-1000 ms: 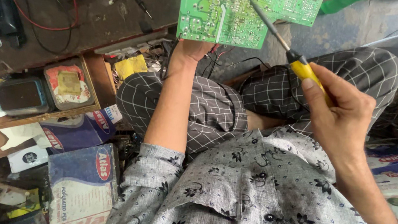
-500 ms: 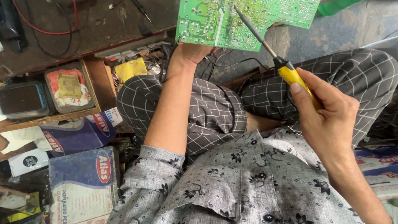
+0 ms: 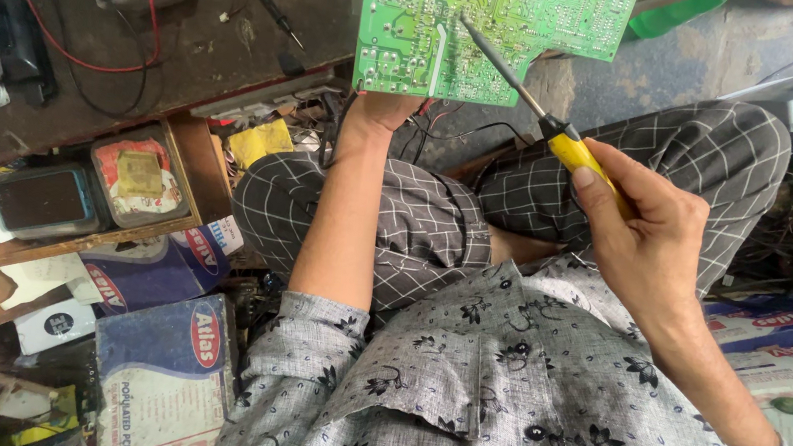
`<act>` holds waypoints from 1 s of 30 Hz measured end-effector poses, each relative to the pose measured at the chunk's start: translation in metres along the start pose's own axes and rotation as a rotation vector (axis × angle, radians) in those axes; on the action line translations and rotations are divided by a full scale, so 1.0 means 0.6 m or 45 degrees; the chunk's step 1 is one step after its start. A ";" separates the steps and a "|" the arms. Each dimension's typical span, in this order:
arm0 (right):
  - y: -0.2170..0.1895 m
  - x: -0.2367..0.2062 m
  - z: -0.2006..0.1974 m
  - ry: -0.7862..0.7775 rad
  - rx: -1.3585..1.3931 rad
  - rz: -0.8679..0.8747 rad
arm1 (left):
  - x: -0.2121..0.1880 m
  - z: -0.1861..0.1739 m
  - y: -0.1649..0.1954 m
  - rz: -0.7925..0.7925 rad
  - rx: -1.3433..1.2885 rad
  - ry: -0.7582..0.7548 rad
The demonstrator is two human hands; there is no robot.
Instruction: The person sits on the floor holding a green populated circuit board and solders its underside with a soldering iron, feeding solder wire to the joints. They set the board down, pick up a small component, work on a second brown board, and use multimeter test leads to probe the board.
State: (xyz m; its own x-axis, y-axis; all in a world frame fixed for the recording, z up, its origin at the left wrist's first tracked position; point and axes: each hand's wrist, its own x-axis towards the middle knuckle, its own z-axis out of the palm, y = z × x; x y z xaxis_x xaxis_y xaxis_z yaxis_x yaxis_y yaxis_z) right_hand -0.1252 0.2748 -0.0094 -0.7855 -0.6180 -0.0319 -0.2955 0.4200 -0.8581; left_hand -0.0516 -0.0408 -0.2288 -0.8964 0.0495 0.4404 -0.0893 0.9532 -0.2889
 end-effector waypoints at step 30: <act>0.011 0.002 0.003 -0.112 0.222 0.336 | 0.016 -0.011 0.014 -0.243 -0.614 0.116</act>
State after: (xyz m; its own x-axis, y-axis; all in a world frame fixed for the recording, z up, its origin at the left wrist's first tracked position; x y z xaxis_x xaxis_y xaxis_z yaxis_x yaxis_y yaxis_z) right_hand -0.1275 0.2757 -0.0161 -0.7706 -0.5610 -0.3024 0.0155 0.4579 -0.8889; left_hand -0.0584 -0.0305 -0.2216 -0.8406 -0.1333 0.5250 -0.0185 0.9757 0.2182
